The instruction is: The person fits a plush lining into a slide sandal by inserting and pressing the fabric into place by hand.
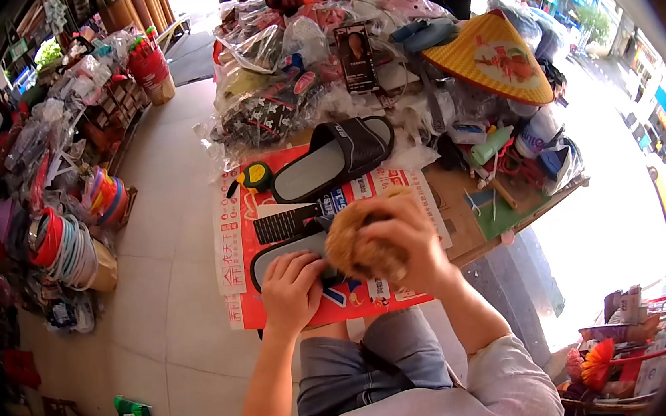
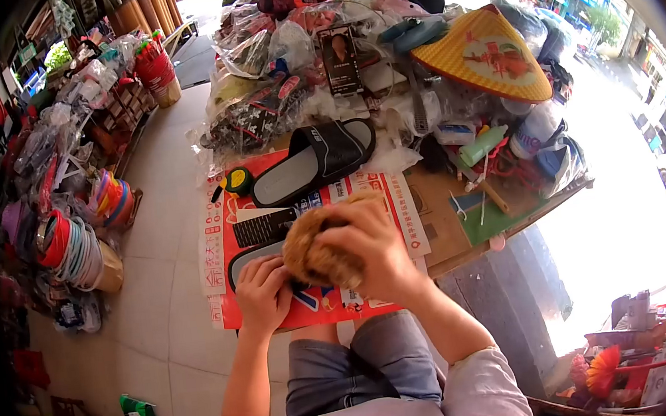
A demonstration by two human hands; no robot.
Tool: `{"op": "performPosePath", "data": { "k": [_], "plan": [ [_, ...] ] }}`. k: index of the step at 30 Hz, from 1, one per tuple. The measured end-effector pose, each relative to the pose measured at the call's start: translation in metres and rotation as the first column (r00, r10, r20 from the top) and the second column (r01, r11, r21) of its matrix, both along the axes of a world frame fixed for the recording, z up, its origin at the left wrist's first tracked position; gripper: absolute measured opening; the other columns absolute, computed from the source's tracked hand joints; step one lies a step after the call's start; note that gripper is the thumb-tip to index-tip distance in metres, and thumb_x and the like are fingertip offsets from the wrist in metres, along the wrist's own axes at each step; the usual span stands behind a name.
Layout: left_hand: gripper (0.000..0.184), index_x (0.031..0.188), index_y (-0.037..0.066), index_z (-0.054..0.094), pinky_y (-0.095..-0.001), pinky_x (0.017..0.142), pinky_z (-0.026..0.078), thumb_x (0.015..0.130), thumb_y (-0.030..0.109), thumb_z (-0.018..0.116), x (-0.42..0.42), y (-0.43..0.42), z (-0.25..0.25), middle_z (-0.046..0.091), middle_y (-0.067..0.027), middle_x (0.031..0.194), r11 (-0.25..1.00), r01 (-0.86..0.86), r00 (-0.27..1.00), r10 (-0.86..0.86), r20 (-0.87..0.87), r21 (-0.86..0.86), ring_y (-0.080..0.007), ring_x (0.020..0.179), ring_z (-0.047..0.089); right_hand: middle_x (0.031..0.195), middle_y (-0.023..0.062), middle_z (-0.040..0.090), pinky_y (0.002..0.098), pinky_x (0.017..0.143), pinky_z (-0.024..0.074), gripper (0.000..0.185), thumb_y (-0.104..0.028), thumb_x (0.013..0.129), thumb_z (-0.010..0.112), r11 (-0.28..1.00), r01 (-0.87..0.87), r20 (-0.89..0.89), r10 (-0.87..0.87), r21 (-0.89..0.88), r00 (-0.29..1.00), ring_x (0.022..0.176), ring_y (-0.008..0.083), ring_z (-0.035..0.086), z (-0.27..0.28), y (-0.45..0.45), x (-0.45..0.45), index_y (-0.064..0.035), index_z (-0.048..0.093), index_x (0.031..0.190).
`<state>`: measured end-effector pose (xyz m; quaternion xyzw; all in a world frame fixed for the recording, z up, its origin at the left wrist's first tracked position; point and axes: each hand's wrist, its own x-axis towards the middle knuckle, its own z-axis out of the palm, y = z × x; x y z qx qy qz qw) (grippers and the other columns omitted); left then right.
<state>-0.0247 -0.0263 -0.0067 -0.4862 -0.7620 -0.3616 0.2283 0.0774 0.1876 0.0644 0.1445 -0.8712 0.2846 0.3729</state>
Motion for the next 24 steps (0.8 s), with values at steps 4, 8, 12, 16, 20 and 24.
{"op": "performPosePath", "data": {
  "k": [4, 8, 12, 16, 20, 24],
  "plan": [
    [0.024, 0.099, 0.010, 0.072, -0.0411, 0.090, 0.051, 0.076, 0.005, 0.066, 0.001, 0.000, -0.001, 0.071, -0.0048, 0.102, 0.999, -0.030, 0.999, 0.030, -0.013, -0.009, -0.0259, 0.103, 0.067, 0.129, 0.0130, 0.061, 0.0485, 0.099, 0.0470, 0.056, -0.007, 0.057, 0.086, 0.995, -0.028, 0.107, 0.038, -0.096, 0.993, 0.116, 0.0390, 0.055, -0.037, 0.001, -0.010, -0.0097, 0.068, 0.110],
    [0.024, 0.098, 0.009, 0.072, -0.0417, 0.089, 0.051, 0.075, 0.003, 0.065, 0.002, 0.000, 0.000, 0.072, -0.0057, 0.102, 1.000, -0.004, 1.000, 0.003, 0.013, 0.019, -0.0274, 0.102, 0.067, 0.128, 0.0128, 0.061, 0.0482, 0.097, 0.0481, 0.058, -0.010, 0.056, 0.088, 0.981, 0.187, 0.106, -0.191, 0.047, 0.976, 0.114, 0.0384, 0.056, -0.027, 0.032, 0.005, -0.0106, 0.069, 0.111],
    [0.024, 0.099, 0.010, 0.072, -0.0413, 0.090, 0.051, 0.076, 0.005, 0.066, 0.000, 0.001, -0.004, 0.071, -0.0046, 0.103, 1.000, -0.008, 1.000, 0.008, 0.019, 0.005, -0.0260, 0.103, 0.067, 0.128, 0.0127, 0.061, 0.0484, 0.096, 0.0479, 0.057, -0.010, 0.057, 0.087, 0.966, 0.251, -0.057, -0.248, 0.061, 0.967, 0.112, 0.0382, 0.056, 0.007, 0.016, 0.015, -0.0101, 0.069, 0.111],
    [0.024, 0.099, 0.009, 0.072, -0.0415, 0.090, 0.051, 0.076, 0.005, 0.066, 0.002, 0.000, 0.001, 0.071, -0.0050, 0.103, 1.000, -0.020, 1.000, 0.020, -0.002, -0.002, -0.0260, 0.102, 0.067, 0.127, 0.0133, 0.061, 0.0478, 0.097, 0.0476, 0.054, -0.009, 0.060, 0.086, 0.998, 0.011, 0.095, -0.006, -0.056, 0.995, 0.114, 0.0399, 0.055, -0.030, 0.001, 0.000, -0.0091, 0.068, 0.112],
    [0.025, 0.098, 0.009, 0.072, -0.0417, 0.089, 0.051, 0.075, 0.003, 0.065, 0.000, 0.001, -0.002, 0.072, -0.0062, 0.103, 1.000, -0.014, 1.000, 0.014, 0.003, 0.012, -0.0278, 0.103, 0.067, 0.128, 0.0145, 0.060, 0.0469, 0.097, 0.0487, 0.058, -0.006, 0.058, 0.085, 0.987, 0.157, 0.100, -0.153, -0.039, 0.983, 0.115, 0.0400, 0.056, -0.034, 0.023, 0.002, -0.0085, 0.067, 0.113],
    [0.024, 0.099, 0.009, 0.072, -0.0413, 0.089, 0.051, 0.076, 0.004, 0.066, 0.000, 0.001, -0.004, 0.072, -0.0063, 0.103, 1.000, -0.003, 1.000, 0.004, -0.013, 0.019, -0.0268, 0.102, 0.067, 0.127, 0.0165, 0.060, 0.0443, 0.100, 0.0472, 0.055, 0.000, 0.062, 0.078, 0.948, 0.203, 0.067, -0.192, -0.244, 0.979, 0.117, 0.0386, 0.056, -0.038, 0.043, 0.000, -0.0069, 0.066, 0.115]
  ]
}}
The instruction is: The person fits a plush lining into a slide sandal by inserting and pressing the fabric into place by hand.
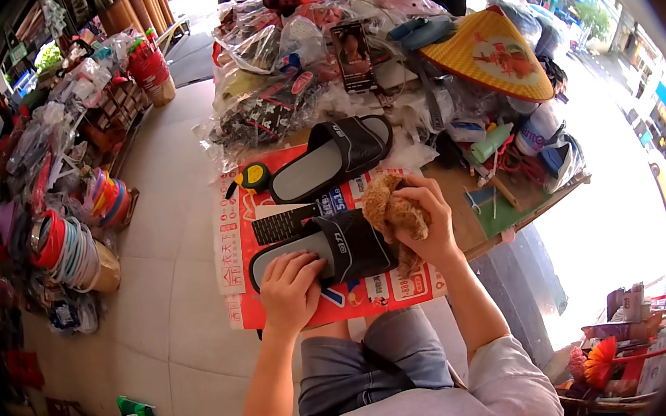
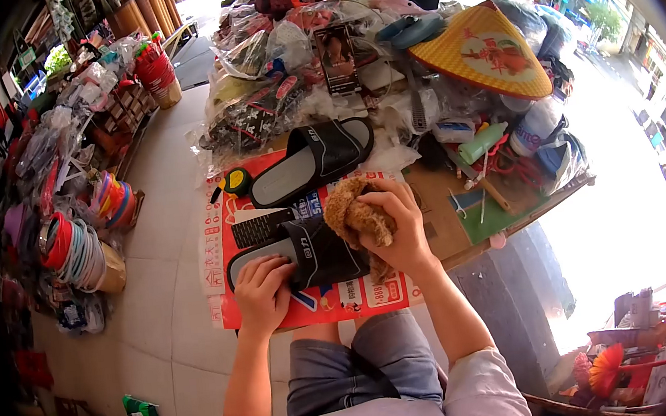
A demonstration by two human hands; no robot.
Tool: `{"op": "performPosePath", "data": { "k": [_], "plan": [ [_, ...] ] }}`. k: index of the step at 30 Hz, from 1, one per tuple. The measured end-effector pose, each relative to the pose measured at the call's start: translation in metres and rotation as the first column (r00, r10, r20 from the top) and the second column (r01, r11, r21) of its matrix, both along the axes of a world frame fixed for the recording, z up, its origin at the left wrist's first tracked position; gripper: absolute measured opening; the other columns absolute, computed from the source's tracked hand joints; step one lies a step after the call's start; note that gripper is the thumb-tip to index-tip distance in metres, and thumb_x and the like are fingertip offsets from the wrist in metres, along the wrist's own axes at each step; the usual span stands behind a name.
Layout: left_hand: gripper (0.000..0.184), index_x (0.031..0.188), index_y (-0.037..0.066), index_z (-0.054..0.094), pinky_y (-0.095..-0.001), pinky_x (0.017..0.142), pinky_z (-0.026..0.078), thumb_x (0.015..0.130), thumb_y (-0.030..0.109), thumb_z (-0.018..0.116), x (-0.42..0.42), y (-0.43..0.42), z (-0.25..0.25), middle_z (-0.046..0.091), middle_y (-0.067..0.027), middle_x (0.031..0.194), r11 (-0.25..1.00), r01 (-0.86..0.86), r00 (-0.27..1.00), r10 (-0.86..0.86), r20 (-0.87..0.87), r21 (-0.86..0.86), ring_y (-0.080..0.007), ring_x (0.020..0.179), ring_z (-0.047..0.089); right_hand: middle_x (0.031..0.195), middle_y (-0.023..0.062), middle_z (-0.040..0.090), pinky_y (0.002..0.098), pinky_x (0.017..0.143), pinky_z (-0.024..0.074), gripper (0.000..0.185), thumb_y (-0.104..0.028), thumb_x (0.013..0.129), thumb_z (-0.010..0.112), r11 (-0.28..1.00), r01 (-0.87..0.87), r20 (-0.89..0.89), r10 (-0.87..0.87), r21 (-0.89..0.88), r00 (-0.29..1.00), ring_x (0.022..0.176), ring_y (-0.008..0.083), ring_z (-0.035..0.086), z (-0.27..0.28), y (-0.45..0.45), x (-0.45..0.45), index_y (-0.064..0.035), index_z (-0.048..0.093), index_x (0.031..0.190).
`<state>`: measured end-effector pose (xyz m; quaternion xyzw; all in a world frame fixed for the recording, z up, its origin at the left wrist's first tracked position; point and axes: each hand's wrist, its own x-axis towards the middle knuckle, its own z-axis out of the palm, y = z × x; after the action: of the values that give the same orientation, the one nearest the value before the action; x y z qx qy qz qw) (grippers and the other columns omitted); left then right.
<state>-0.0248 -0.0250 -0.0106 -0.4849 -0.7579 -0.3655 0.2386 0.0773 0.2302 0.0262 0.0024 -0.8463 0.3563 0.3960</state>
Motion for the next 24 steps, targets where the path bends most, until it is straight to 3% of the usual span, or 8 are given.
{"op": "performPosePath", "data": {
  "k": [1, 3, 4, 7, 10, 24],
  "plan": [
    [0.024, 0.099, 0.009, 0.072, -0.0413, 0.089, 0.051, 0.076, 0.004, 0.066, 0.000, 0.000, 0.000, 0.072, -0.0063, 0.103, 1.000, 0.001, 1.000, -0.001, 0.001, 0.000, -0.0268, 0.102, 0.067, 0.127, 0.0165, 0.060, 0.0443, 0.100, 0.0472, 0.055, 0.000, 0.062, 0.078, 1.000, 0.001, 0.001, -0.001, 0.000, 1.000, 0.117, 0.0386, 0.056, -0.010, 0.002, -0.004, -0.0069, 0.066, 0.115],
    [0.025, 0.098, 0.008, 0.072, -0.0412, 0.089, 0.051, 0.075, 0.004, 0.066, 0.001, 0.000, 0.001, 0.072, -0.0069, 0.103, 1.000, -0.004, 1.000, 0.004, 0.009, -0.006, -0.0269, 0.102, 0.067, 0.129, 0.0145, 0.061, 0.0397, 0.103, 0.0453, 0.053, 0.004, 0.066, 0.074, 0.971, -0.067, 0.113, 0.095, -0.229, 0.989, 0.121, 0.0317, 0.057, -0.032, 0.004, -0.014, -0.0066, 0.065, 0.118],
    [0.025, 0.098, 0.008, 0.072, -0.0412, 0.089, 0.051, 0.075, 0.004, 0.066, 0.001, 0.001, 0.001, 0.072, -0.0069, 0.103, 1.000, -0.007, 1.000, 0.008, 0.011, -0.004, -0.0269, 0.102, 0.067, 0.130, 0.0121, 0.060, 0.0351, 0.105, 0.0429, 0.053, 0.006, 0.069, 0.070, 0.865, -0.123, 0.091, 0.190, -0.487, 0.978, 0.123, 0.0247, 0.057, -0.037, 0.007, -0.015, -0.0061, 0.063, 0.120],
    [0.025, 0.098, 0.008, 0.072, -0.0413, 0.089, 0.051, 0.074, 0.004, 0.066, 0.002, 0.001, 0.001, 0.072, -0.0071, 0.103, 1.000, -0.009, 1.000, 0.009, 0.007, 0.002, -0.0271, 0.102, 0.067, 0.130, 0.0109, 0.060, 0.0327, 0.105, 0.0418, 0.053, 0.008, 0.071, 0.069, 0.828, -0.088, 0.079, 0.158, -0.554, 0.984, 0.122, 0.0218, 0.057, -0.037, 0.008, -0.009, -0.0053, 0.062, 0.121],
    [0.025, 0.098, 0.008, 0.072, -0.0414, 0.088, 0.051, 0.074, 0.004, 0.066, 0.001, 0.000, 0.001, 0.072, -0.0073, 0.103, 1.000, -0.008, 1.000, 0.009, 0.011, -0.009, -0.0273, 0.102, 0.067, 0.131, 0.0122, 0.060, 0.0328, 0.106, 0.0411, 0.053, 0.008, 0.070, 0.069, 0.879, -0.109, 0.071, 0.159, -0.464, 0.985, 0.123, 0.0229, 0.057, -0.035, 0.007, -0.008, -0.0048, 0.062, 0.122],
    [0.025, 0.098, 0.008, 0.073, -0.0418, 0.090, 0.052, 0.074, 0.005, 0.066, 0.002, 0.000, 0.002, 0.072, -0.0073, 0.103, 1.000, -0.018, 1.000, 0.018, 0.008, -0.019, -0.0268, 0.103, 0.068, 0.133, 0.0145, 0.058, 0.0330, 0.105, 0.0415, 0.054, 0.007, 0.070, 0.069, 0.875, -0.091, 0.083, 0.148, -0.475, 0.986, 0.124, 0.0245, 0.057, -0.037, 0.008, -0.007, -0.0039, 0.061, 0.122]
  ]
}}
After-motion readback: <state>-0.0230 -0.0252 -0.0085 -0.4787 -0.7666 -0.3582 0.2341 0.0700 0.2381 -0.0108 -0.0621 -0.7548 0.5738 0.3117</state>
